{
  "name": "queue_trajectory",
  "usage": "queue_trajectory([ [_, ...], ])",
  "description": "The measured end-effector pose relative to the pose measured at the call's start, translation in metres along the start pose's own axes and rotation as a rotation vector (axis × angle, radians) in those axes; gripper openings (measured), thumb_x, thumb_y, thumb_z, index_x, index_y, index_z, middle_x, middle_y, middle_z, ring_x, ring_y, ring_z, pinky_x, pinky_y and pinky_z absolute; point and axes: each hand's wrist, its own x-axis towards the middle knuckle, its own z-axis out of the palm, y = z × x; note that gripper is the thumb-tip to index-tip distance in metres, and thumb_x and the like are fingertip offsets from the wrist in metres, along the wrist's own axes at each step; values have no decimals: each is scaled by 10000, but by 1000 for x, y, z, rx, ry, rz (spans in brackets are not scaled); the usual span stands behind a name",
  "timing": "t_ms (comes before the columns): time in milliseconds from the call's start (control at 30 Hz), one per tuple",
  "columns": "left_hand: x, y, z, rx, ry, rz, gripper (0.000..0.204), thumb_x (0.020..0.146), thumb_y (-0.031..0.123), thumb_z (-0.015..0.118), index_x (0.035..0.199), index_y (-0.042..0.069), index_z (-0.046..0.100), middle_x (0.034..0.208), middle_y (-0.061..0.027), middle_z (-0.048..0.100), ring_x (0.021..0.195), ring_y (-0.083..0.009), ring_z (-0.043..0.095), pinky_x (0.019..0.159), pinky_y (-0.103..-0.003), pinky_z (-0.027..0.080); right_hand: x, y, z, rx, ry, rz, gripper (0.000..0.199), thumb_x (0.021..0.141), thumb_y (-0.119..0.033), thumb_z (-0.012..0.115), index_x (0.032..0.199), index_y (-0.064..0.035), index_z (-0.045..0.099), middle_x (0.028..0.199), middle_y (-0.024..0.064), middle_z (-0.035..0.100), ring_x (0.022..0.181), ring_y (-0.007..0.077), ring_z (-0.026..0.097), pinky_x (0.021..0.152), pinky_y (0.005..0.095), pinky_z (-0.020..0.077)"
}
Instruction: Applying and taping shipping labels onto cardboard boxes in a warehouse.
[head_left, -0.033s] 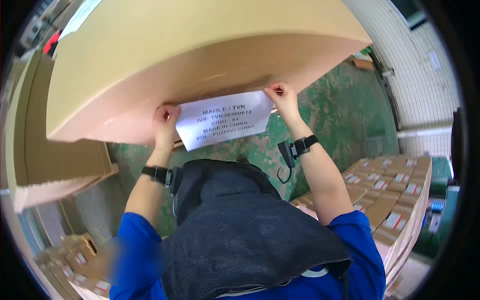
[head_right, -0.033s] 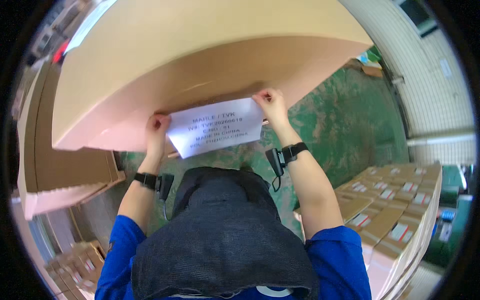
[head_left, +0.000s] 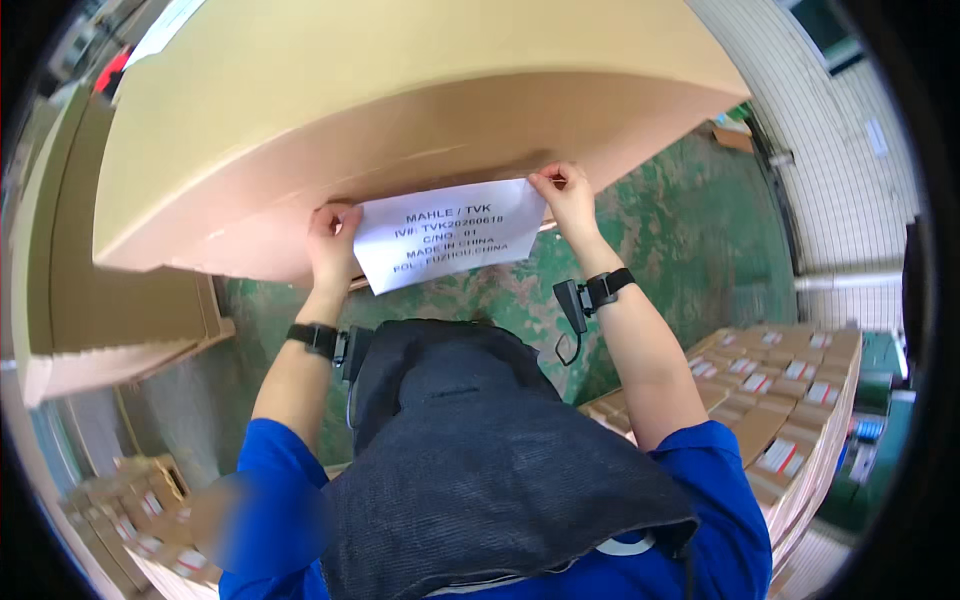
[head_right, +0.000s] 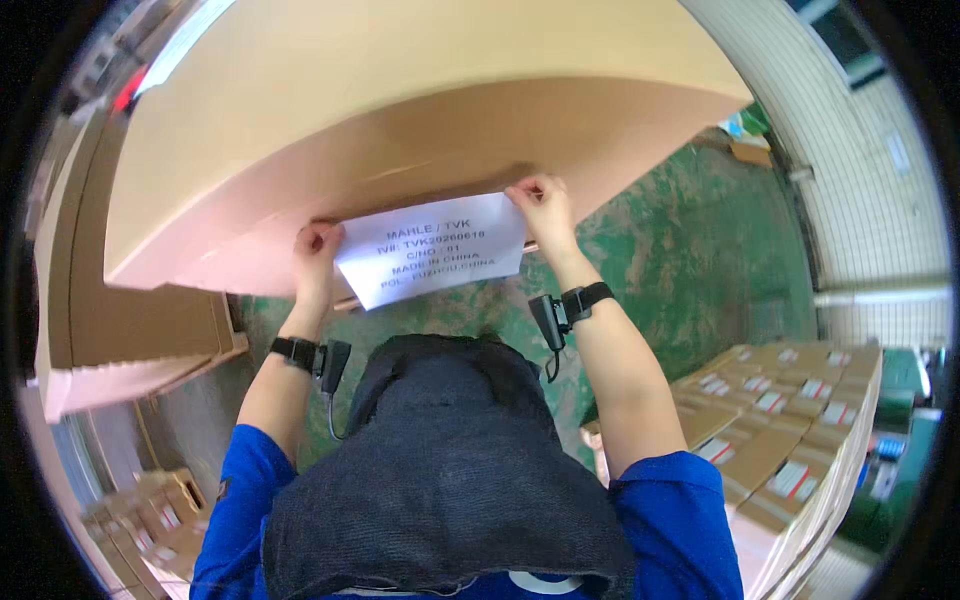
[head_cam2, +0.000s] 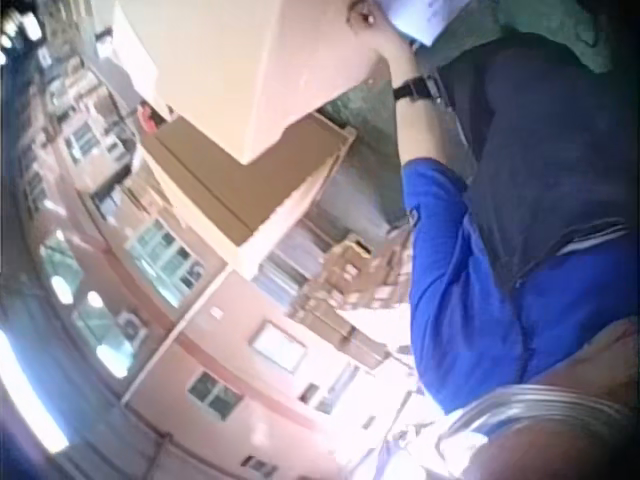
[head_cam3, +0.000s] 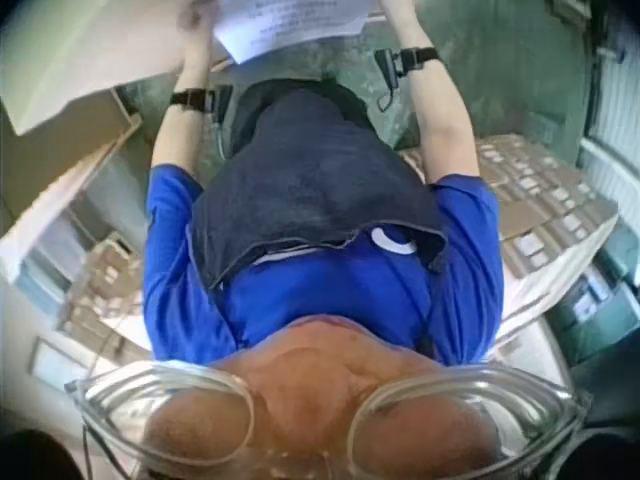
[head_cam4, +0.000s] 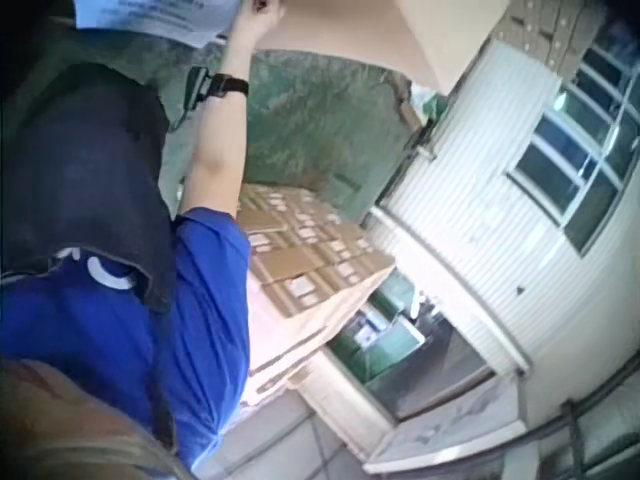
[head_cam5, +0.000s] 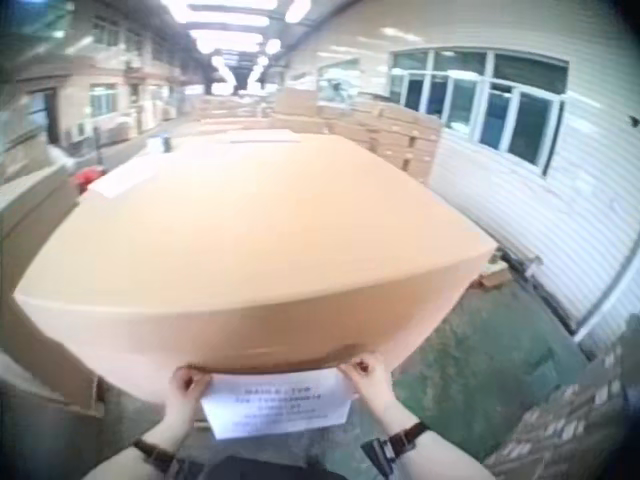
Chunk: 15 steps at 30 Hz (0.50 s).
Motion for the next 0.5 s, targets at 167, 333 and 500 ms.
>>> queue_trajectory([
  [167, 2, 2, 47, 90, 268, 201, 127, 716, 157, 696, 776, 62, 639, 834, -99, 547, 823, -220, 514, 758, -328, 417, 44, 19, 0, -39, 88, -162, 186, 686, -179, 725, 754, -35, 630, 830, 102, 558, 795, 220, 557, 733, 312, 451],
  [333, 3, 9, 62, 80, 386, 232, 130, 692, 156, 720, 740, 67, 638, 788, -88, 522, 831, -216, 485, 758, -327, 401, 53, 25, 1, 67, 142, -189, 195, 668, -184, 739, 746, -41, 631, 806, 98, 558, 770, 222, 548, 717, 318, 442],
  [500, 4, 11, 69, 107, 486, 239, 153, 682, 177, 731, 700, 68, 626, 761, -85, 510, 813, -213, 475, 752, -331, 393, 55, 29, 5, 34, 251, -222, 200, 656, -178, 748, 695, -38, 610, 790, 93, 543, 725, 220, 525, 691, 323, 431],
])
